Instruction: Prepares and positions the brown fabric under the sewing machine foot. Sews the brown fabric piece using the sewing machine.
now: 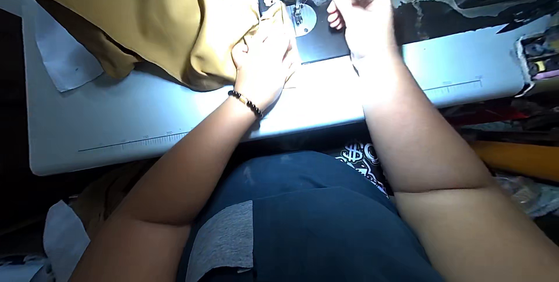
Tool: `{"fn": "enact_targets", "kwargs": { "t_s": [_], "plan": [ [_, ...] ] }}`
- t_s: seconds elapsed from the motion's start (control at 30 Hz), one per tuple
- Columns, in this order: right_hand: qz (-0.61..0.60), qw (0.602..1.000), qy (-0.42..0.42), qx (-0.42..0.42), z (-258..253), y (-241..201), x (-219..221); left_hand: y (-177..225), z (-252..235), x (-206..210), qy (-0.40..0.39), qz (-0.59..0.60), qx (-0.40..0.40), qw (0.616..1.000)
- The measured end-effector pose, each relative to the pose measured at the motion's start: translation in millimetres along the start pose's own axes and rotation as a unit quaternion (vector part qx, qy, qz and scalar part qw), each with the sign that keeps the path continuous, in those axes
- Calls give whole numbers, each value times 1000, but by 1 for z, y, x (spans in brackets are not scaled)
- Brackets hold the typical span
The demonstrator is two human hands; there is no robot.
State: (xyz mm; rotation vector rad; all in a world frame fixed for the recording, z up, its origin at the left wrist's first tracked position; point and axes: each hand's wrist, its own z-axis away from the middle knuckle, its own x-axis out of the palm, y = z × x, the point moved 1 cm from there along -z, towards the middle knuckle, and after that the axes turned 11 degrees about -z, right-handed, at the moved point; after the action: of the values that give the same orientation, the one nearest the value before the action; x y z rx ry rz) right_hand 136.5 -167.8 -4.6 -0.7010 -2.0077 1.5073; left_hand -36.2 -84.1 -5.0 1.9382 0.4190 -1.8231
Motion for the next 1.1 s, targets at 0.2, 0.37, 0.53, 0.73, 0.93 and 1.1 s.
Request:
{"fn": "enact_targets", "kwargs": {
  "t_s": [0.2,0.37,0.53,0.73,0.93,1.1],
  "plan": [
    [298,947,-97,-68,3,10,-2,-2,-40,1,17,76,-39,996],
    [331,932,-130,-71,-1,12,0,2,-55,1,24,121,-61,991],
    [348,923,-140,-84,-1,15,1,2,-58,1,6,124,-67,990],
    [365,914,-139,-113,5,14,3,7,-47,0,5,133,-71,989],
    [471,869,-134,-73,16,6,9,7,-44,3,9,125,-80,989],
    [533,838,-113,-22,19,-2,21,8,-44,2,1,116,-79,990]
  ]
}}
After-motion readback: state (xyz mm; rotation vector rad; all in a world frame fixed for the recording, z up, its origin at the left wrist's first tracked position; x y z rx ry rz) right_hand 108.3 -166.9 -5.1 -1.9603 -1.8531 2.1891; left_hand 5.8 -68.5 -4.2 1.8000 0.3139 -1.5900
